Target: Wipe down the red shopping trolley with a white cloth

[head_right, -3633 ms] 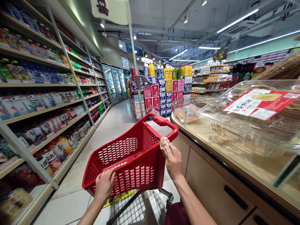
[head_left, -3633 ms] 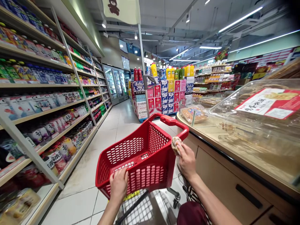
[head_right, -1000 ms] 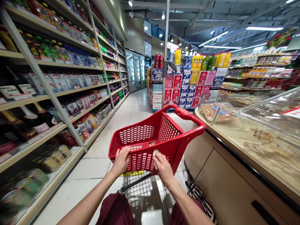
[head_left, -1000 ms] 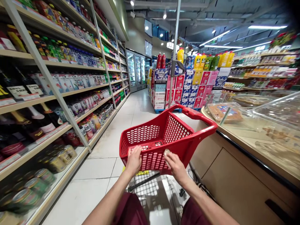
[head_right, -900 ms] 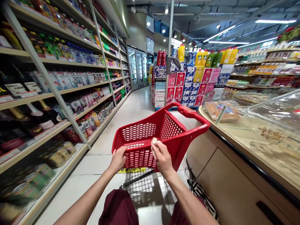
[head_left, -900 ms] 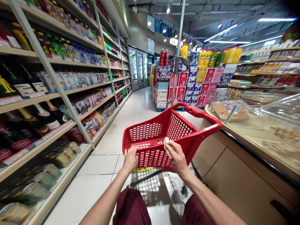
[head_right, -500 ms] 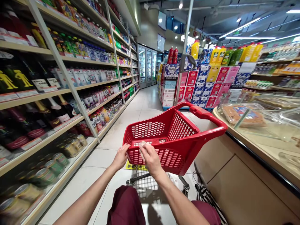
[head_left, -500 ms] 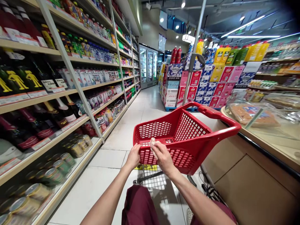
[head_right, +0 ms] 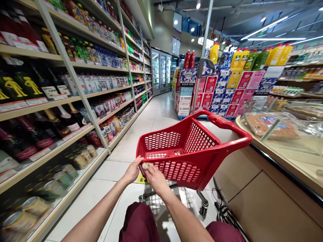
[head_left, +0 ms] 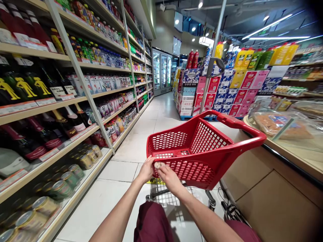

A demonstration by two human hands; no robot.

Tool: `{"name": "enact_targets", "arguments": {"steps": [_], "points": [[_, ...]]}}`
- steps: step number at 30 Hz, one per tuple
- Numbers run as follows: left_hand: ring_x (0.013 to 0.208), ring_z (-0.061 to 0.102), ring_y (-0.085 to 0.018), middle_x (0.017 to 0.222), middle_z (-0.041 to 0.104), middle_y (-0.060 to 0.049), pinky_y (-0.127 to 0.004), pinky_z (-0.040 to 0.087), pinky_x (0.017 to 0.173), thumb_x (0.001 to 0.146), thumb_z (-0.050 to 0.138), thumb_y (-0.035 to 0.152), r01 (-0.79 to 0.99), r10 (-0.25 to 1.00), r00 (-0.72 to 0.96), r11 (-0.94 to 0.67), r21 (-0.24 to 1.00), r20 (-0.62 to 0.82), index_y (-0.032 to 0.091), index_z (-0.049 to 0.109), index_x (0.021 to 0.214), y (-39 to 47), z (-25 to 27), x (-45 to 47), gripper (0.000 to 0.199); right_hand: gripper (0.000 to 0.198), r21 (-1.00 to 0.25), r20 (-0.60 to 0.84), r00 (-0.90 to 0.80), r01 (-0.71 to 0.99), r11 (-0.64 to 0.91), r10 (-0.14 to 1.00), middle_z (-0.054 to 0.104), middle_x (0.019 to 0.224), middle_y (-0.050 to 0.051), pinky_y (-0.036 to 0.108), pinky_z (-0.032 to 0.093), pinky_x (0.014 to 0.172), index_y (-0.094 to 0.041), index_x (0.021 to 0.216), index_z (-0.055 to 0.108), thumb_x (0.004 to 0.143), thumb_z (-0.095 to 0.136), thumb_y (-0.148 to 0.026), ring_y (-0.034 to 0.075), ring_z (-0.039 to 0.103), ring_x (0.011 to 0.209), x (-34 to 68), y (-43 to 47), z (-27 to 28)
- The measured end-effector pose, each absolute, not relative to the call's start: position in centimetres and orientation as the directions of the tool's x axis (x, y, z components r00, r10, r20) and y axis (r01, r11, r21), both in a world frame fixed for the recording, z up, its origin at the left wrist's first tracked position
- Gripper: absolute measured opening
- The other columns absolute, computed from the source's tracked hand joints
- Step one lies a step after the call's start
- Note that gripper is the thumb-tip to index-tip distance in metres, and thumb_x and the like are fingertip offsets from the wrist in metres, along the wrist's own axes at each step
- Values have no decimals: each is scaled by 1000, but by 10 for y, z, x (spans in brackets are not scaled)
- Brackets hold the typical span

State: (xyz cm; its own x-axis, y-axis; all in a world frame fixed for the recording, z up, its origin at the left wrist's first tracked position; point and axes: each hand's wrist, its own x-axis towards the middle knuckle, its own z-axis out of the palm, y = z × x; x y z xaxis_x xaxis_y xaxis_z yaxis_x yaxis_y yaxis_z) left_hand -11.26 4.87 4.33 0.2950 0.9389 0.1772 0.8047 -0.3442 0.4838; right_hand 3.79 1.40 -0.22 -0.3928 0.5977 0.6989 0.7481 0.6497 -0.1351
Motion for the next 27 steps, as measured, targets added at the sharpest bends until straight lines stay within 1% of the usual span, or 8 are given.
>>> {"name": "enact_targets", "arguments": {"steps": [3, 7, 10, 13, 17, 19, 24, 27], "points": [[121, 38, -17, 120, 54, -5, -40, 29, 102, 63, 35, -3, 828, 948, 273, -317, 462, 161, 18, 53, 110, 48, 45, -114, 55, 28, -120, 693, -413, 742, 660, 591, 62, 89, 4, 27, 50, 74, -22, 108, 56, 84, 44, -16, 15, 56, 86, 60, 8, -6], [123, 35, -22, 128, 46, -8, -56, 10, 102, 66, 35, 0, 869, 959, 225, -277, 411, 170, 21, 49, 115, 46, 50, -100, 55, 35, -179, 805, -224, 790, 586, 549, 56, 108, 9, 37, 43, 91, -21, 119, 49, 84, 43, -17, 19, 49, 105, 104, 10, 8], [128, 24, -20, 137, 34, -8, -49, 11, 105, 64, 36, 0, 873, 938, 316, -346, 344, 140, 18, 39, 125, 44, 55, -76, 64, 31, -186, 776, -229, 806, 561, 587, 58, 104, 8, 37, 45, 88, -23, 113, 54, 85, 41, -18, 19, 51, 103, 127, 7, 6], [128, 26, -18, 135, 37, -8, -43, 16, 105, 66, 35, 2, 860, 916, 391, -399, 317, 90, 17, 37, 127, 41, 58, -55, 62, 29, -177, 684, -317, 802, 571, 657, 61, 95, 5, 32, 50, 82, -25, 109, 57, 86, 41, -20, 16, 54, 97, 143, -3, -5], [125, 31, -20, 132, 42, -10, -43, 18, 104, 69, 35, 4, 884, 933, 346, -360, 298, 103, 14, 40, 124, 41, 60, -44, 57, 34, -223, 816, -136, 822, 524, 561, 56, 112, 7, 38, 44, 92, -24, 118, 51, 85, 43, -21, 19, 49, 108, 167, -2, 5], [123, 34, -21, 129, 44, -12, -44, 19, 103, 69, 35, 5, 897, 941, 319, -337, 285, 109, 12, 41, 122, 42, 62, -42, 55, 35, -241, 841, -69, 841, 484, 537, 54, 115, 8, 41, 41, 95, -24, 119, 49, 85, 42, -20, 20, 46, 112, 176, 3, 9], [123, 35, -20, 128, 46, -11, -41, 21, 103, 67, 34, 3, 909, 943, 313, -332, 253, 113, 12, 42, 122, 43, 66, -43, 56, 30, -166, 759, -203, 858, 486, 618, 60, 107, 4, 34, 48, 88, -26, 112, 56, 87, 39, -22, 17, 53, 103, 193, 0, -4], [126, 30, -21, 131, 42, -13, -45, 16, 104, 67, 35, 3, 917, 946, 301, -322, 236, 120, 12, 39, 124, 41, 65, -38, 58, 33, -171, 815, -133, 875, 452, 564, 55, 116, 5, 38, 43, 95, -25, 116, 52, 85, 41, -20, 19, 48, 111, 208, -3, 0]]}}
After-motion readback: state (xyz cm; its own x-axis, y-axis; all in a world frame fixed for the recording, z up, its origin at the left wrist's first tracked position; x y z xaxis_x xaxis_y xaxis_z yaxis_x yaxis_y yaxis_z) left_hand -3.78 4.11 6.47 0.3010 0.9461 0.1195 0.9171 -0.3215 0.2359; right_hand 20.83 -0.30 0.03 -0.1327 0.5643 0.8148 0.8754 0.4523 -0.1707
